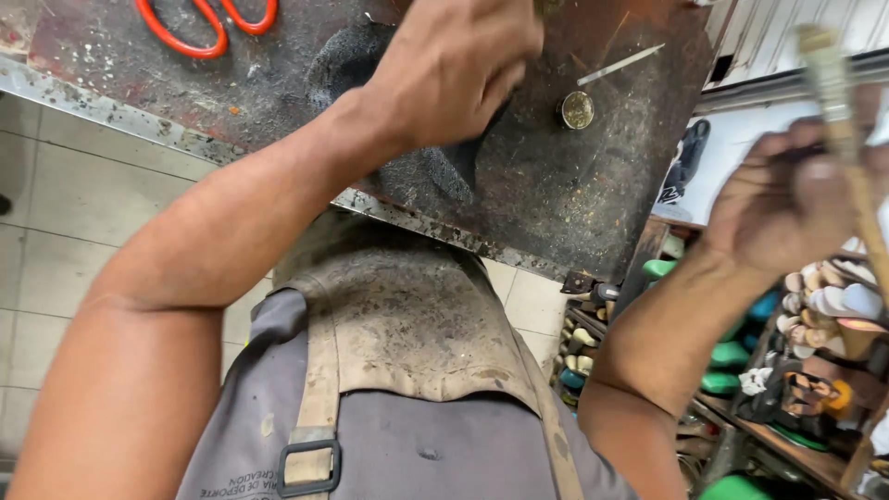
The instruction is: The person applies a substance from a small container onto a dark, textured object using a wooden stick. They repeatedly dip the stick into the container and spread the substance over the object's surface while holding it steady on a workbench.
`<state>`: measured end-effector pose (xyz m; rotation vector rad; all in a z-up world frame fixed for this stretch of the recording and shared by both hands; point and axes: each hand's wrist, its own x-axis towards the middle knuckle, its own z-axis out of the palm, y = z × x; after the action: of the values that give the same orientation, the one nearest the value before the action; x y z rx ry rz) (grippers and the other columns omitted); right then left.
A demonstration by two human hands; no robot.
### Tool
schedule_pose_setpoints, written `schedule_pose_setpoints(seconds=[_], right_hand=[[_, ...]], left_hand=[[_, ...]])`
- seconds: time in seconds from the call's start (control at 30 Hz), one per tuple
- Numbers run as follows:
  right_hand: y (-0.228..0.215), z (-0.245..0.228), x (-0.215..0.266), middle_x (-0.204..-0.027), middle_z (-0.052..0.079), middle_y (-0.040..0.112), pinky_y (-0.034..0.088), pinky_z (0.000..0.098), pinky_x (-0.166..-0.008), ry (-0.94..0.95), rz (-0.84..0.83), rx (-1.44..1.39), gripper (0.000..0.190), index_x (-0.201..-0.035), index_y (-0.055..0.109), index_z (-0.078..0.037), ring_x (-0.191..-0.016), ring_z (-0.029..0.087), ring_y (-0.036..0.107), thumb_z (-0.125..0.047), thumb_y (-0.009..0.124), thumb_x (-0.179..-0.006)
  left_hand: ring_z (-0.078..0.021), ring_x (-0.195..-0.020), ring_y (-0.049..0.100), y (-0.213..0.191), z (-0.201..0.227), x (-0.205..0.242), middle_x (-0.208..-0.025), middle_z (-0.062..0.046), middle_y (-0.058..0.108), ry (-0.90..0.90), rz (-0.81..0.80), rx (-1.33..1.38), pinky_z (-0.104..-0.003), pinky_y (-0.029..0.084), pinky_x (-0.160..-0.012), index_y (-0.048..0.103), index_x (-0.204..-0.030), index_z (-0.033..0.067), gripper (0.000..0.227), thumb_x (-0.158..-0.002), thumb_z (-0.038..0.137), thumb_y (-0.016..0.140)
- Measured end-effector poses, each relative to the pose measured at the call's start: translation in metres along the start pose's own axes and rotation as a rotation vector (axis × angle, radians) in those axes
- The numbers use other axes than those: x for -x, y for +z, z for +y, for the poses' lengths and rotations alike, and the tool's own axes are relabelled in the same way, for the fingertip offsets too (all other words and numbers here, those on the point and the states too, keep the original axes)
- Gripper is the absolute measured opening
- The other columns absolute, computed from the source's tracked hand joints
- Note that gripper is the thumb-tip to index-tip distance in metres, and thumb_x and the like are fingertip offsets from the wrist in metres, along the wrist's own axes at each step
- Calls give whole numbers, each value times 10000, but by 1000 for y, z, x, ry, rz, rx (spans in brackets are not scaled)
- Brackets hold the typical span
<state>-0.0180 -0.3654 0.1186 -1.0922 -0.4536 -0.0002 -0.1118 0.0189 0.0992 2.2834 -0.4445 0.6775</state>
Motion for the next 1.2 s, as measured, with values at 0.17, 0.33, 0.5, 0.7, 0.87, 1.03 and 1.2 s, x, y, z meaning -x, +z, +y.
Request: schedule_pose_setpoints(seconds=[0.17, 0.33, 0.5, 0.7, 0.87, 1.03, 1.2], right_hand=[[62, 18, 17, -1157, 159, 730, 652, 209, -715, 52, -99, 8, 163, -912, 587, -102, -881, 196, 761, -4, 711, -951], [68, 42, 18, -1299, 273, 637, 691, 414, -882, 138, -356, -20, 111, -1120, 591, -49, -1029, 375, 732, -133, 538, -1071], [87, 60, 19, -1185, 242, 680, 698, 317, -868, 162, -397, 250, 216, -1069, 597, -23, -991, 301, 752, 180, 608, -995], [110, 78, 14, -1087, 289, 662, 686, 365, -813, 100, -426, 493, 182, -1061, 589, 61, -898, 317, 717, 182, 668, -950], [115, 86, 15, -1097, 273, 647, 688, 382, -840, 130, -451, 531, 157, -1075, 588, 41, -914, 309, 708, 113, 683, -973], [111, 96, 16, -1071, 264, 659, 686, 367, -816, 182, -397, 497, 134, -1050, 601, 35, -842, 282, 708, 79, 700, -971], [124, 90, 19, -1032, 280, 647, 691, 385, -784, 80, -418, 639, 109, -1016, 587, 53, -897, 320, 699, 101, 675, -973]], left_hand=[[-249, -1004, 508, 15, -3, 34, -934, 67, 720, 196, -298, -145, -404, 369, -814, 711, -759, 126, 230, -980, 190, 724], [-258, -1245, 468, 15, -13, 47, -1335, 131, 673, 264, -351, -498, -425, 350, -903, 768, -1018, 231, 362, -927, 581, 756], [-424, -1420, 437, 15, -19, 57, -1513, 40, 643, 155, -469, -398, -714, 157, -1095, 726, -1330, 202, 683, -891, 723, 671], [-460, -1546, 309, 18, -19, 60, -1622, 28, 526, 41, -545, -326, -848, -24, -1112, 641, -1421, 224, 773, -863, 759, 624], [-455, -1561, 247, 17, -21, 60, -1601, 27, 525, 4, -539, -262, -871, -37, -1080, 643, -1414, 214, 776, -824, 717, 648], [-477, -1545, 233, 16, -25, 58, -1592, 16, 518, 0, -563, -209, -894, -33, -1049, 633, -1410, 176, 839, -777, 726, 659], [-480, -1555, 232, 19, -29, 61, -1592, 25, 522, -3, -537, -187, -880, -65, -1059, 616, -1428, 148, 883, -774, 740, 649]])
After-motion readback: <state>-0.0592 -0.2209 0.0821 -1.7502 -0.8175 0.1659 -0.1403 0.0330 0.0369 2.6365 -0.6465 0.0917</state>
